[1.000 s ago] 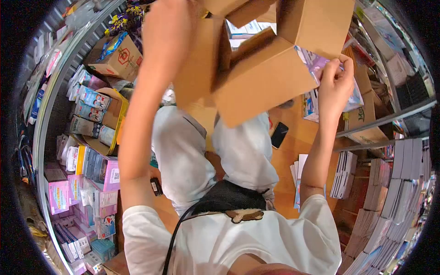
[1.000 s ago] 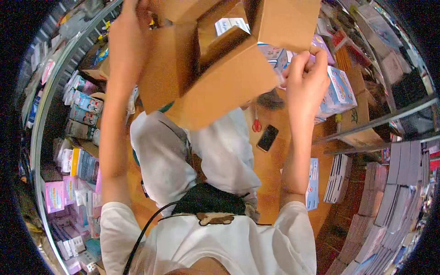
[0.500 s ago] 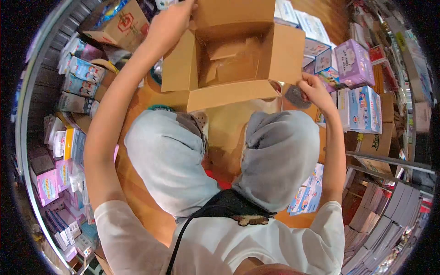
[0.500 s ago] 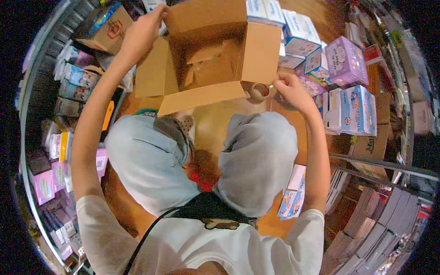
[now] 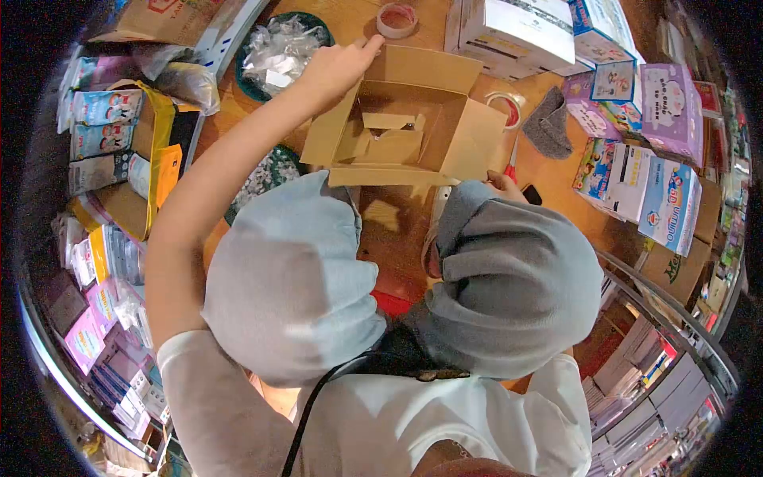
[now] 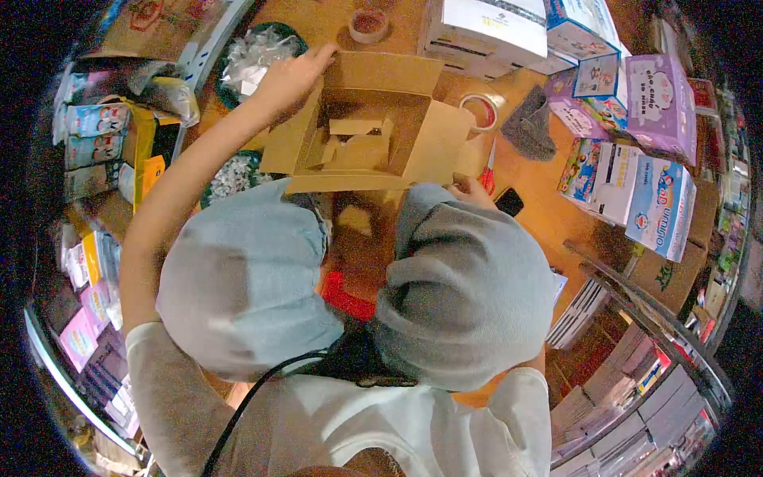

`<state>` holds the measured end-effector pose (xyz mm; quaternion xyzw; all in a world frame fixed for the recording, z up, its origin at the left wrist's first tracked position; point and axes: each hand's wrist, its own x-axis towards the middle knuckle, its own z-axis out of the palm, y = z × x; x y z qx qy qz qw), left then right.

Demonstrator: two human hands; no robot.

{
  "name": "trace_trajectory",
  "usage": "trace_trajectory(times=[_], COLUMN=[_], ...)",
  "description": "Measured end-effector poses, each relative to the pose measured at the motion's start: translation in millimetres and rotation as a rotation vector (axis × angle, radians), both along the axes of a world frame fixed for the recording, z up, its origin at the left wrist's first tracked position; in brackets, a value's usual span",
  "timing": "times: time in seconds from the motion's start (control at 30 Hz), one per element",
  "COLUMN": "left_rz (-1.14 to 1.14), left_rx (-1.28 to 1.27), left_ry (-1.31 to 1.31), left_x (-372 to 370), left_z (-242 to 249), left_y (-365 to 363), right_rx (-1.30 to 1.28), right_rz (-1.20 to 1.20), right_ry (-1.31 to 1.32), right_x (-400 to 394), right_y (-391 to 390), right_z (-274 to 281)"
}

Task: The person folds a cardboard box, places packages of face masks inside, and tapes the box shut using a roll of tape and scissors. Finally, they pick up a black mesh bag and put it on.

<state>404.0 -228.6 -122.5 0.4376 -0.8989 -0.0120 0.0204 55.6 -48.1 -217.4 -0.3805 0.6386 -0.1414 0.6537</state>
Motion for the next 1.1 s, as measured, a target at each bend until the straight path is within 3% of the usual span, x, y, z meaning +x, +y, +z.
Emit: trace_trajectory(times=[0.17, 0.2, 0.37, 0.53, 0.67, 0.77, 0.83, 0.87, 0.93, 0.97, 1.03, 1.1], left_rz=[-0.102, -0.075, -0.004, -0.001, 0.024, 0.058, 0.007, -0.018, -0.091, -0.127, -0.299, -0.451], left_rx=[-0.210, -0.155, -0.084, -0.094, -0.120, -0.115, -0.366, -0.491, -0.483, -0.477, -0.283, -0.011], left_ry=[0.041, -0.011, -0.111, 0.030, 0.044, -0.135, -0.114, -0.103, -0.113, -0.118, -0.064, -0.095], left_x=[-17.9, -24.3, -38.2, -34.5, -41.2, -49.4, -51.2, -51.6, -57.2, -59.5, -61.3, -62.1], left_z=[-31.8, -32.6, -35.5, -42.5, -43.9, -33.1, -36.4, -37.9, -33.3, -30.3, -31.7, -39.1], left_y=[-10.5, -10.6, -18.0, -23.3, -20.0, -14.0, -13.0, -12.7, -2.4, 4.9, 21.0, 35.3], right_rx=[-0.059, -0.076, -0.129, -0.167, -0.267, -0.684, -1.033, -1.029, -1.013, -0.881, -0.606, -0.636], right_rz=[0.069, 0.089, 0.180, 0.359, 0.375, 0.198, 0.240, 0.345, 0.552, 0.680, 0.920, 1.000], right_ry=[0.130, 0.144, 0.174, 0.406, 0.763, 0.678, 0.589, 0.599, 0.614, 0.621, 0.627, 0.673], right_x=[-0.5, 0.8, 27.9, 13.2, 27.8, 38.4, 53.9, 64.0, 84.7, 93.7, 104.5, 103.7], right_y=[3.1, 2.2, -18.8, -19.5, -40.2, -69.4, -93.3, -103.1, -120.6, -127.7, -131.4, -125.3], right_z=[-18.3, -15.3, 46.7, 36.8, 81.6, 97.9, 100.4, 97.9, 88.9, 75.9, 41.7, 23.2])
